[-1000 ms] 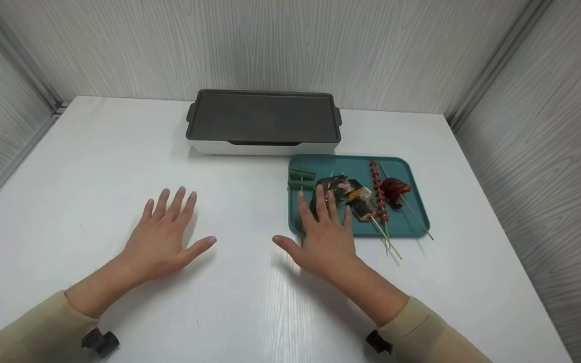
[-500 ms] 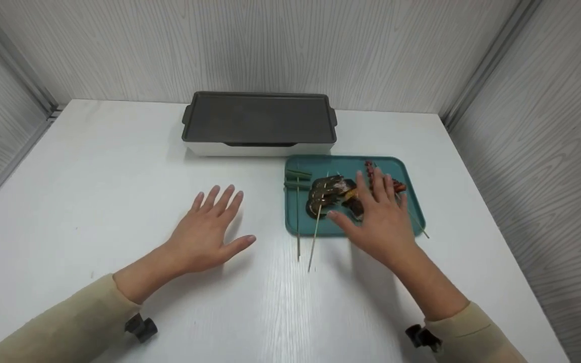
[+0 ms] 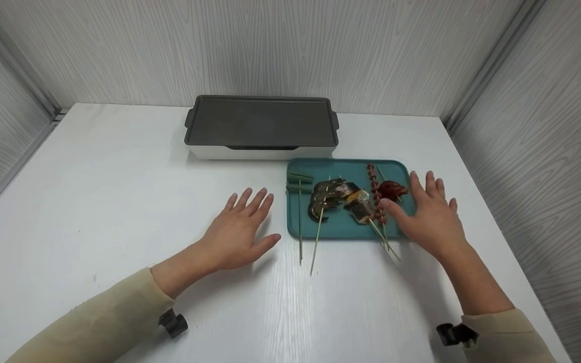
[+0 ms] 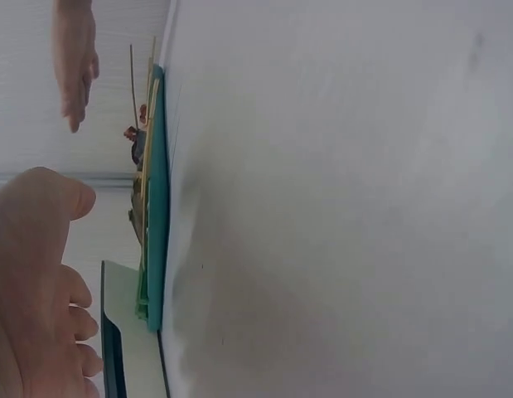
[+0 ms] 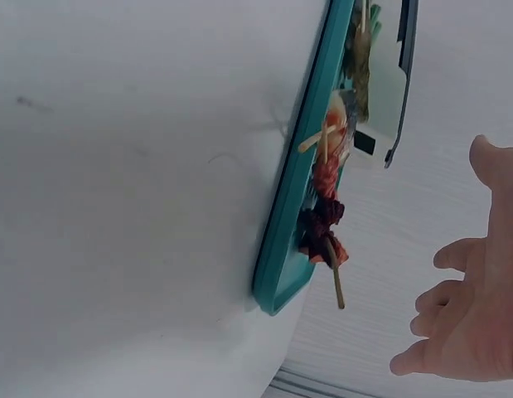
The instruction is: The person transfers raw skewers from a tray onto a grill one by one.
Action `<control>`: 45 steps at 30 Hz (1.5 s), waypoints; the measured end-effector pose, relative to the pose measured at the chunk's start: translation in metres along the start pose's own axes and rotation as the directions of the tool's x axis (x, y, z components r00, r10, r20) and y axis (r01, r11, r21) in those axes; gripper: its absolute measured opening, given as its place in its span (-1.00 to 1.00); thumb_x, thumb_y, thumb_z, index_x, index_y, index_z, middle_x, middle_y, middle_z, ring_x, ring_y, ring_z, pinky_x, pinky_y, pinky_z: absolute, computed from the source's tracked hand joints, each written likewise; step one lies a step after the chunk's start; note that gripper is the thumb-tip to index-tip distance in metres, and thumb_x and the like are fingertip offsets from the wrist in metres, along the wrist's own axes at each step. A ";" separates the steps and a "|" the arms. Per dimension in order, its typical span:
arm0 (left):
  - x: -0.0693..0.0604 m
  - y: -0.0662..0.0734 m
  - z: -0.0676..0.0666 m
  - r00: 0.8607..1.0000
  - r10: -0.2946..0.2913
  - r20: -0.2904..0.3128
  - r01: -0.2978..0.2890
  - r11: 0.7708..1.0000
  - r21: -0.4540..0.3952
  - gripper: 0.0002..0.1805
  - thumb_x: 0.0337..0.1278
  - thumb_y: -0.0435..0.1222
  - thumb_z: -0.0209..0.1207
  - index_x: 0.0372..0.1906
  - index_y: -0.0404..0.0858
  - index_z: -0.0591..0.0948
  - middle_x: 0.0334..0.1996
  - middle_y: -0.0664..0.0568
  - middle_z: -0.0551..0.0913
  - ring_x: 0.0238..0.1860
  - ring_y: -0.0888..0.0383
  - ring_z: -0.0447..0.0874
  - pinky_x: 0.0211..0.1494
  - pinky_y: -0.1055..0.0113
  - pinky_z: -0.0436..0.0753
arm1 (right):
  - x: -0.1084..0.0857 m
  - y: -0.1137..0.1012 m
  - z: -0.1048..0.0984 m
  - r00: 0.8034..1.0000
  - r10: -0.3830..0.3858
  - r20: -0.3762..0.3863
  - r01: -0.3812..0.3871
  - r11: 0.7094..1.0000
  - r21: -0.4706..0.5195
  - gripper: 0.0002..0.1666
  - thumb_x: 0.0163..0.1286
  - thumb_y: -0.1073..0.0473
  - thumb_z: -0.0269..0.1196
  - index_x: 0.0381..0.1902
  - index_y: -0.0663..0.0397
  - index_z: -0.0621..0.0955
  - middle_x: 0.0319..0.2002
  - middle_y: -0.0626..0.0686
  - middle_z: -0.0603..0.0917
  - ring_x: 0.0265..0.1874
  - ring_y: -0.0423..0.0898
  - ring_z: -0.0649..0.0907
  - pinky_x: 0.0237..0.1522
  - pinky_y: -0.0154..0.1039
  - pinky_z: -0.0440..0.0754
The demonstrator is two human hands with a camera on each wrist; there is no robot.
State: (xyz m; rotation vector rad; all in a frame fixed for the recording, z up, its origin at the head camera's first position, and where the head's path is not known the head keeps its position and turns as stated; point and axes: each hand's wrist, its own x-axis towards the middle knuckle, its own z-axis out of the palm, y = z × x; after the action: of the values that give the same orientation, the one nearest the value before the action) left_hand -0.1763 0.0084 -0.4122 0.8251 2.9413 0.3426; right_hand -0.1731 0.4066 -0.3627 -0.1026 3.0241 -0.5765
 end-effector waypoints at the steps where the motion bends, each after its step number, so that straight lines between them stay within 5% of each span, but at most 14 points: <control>1: 0.001 0.001 0.001 1.000 -0.001 0.006 0.001 1.000 0.008 -0.08 0.59 0.27 -0.15 0.74 -0.21 0.05 0.72 -0.10 -0.01 0.71 -0.17 -0.18 0.70 -0.12 -0.11 | 0.001 0.005 0.000 1.000 0.009 0.009 -0.009 1.000 -0.002 0.15 0.65 -0.38 0.02 0.71 0.27 -0.17 0.63 0.52 -0.31 0.60 0.49 -0.32 0.39 0.67 -0.27; 11: 0.012 0.011 0.010 0.999 0.009 0.032 -0.010 1.000 0.025 -0.16 0.64 0.19 -0.14 0.73 -0.21 0.10 0.71 -0.09 0.06 0.70 -0.17 -0.09 0.70 -0.12 -0.07 | 0.010 0.049 -0.004 0.994 0.068 0.088 -0.071 0.997 0.022 0.12 0.67 -0.38 -0.06 0.68 0.37 -0.15 0.61 0.58 -0.25 0.59 0.54 -0.25 0.34 0.69 -0.04; 18: 0.015 0.017 0.015 0.997 0.023 0.069 -0.024 1.000 0.015 -0.20 0.66 0.14 -0.14 0.72 -0.23 0.12 0.70 -0.07 0.09 0.70 -0.17 -0.08 0.70 -0.08 -0.05 | 0.014 0.066 -0.002 0.973 0.108 0.205 -0.118 0.992 0.033 0.11 0.68 -0.43 -0.15 0.69 0.32 -0.15 0.63 0.52 -0.26 0.57 0.57 -0.20 0.35 0.69 -0.04; 26: 0.013 0.022 0.020 0.992 0.066 0.107 -0.068 0.998 0.012 -0.24 0.68 0.12 -0.15 0.69 -0.24 0.20 0.69 -0.04 0.13 0.70 -0.18 -0.07 0.70 -0.09 -0.06 | 0.015 0.071 0.003 0.949 0.113 0.295 -0.139 0.988 0.070 0.07 0.69 -0.44 -0.28 0.68 0.36 -0.03 0.59 0.58 -0.09 0.53 0.64 -0.05 0.40 0.61 0.03; 34: 0.013 0.022 0.022 0.992 0.079 0.093 -0.081 0.997 0.011 -0.28 0.69 0.09 -0.14 0.66 -0.25 0.28 0.66 -0.03 0.23 0.67 -0.20 0.02 0.69 -0.11 -0.02 | 0.012 0.070 0.005 0.934 0.162 0.317 -0.205 0.973 0.106 0.22 0.67 -0.48 -0.37 0.55 0.68 -0.03 0.53 0.67 -0.05 0.49 0.68 0.01 0.41 0.58 0.12; 45: 0.015 0.022 0.020 0.990 0.062 0.123 -0.064 0.998 0.005 -0.27 0.69 0.10 -0.16 0.67 -0.25 0.27 0.66 -0.02 0.21 0.68 -0.17 0.02 0.70 -0.07 -0.05 | 0.012 0.068 0.008 0.932 0.164 0.323 -0.220 0.965 0.144 0.22 0.66 -0.49 -0.33 0.56 0.66 -0.04 0.55 0.65 -0.08 0.51 0.66 0.00 0.42 0.57 0.11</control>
State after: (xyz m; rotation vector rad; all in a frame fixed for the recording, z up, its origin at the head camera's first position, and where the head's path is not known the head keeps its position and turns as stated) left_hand -0.1752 0.0387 -0.4261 0.9075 2.8106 0.2724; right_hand -0.1885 0.4652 -0.3959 0.1034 2.6281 -0.7311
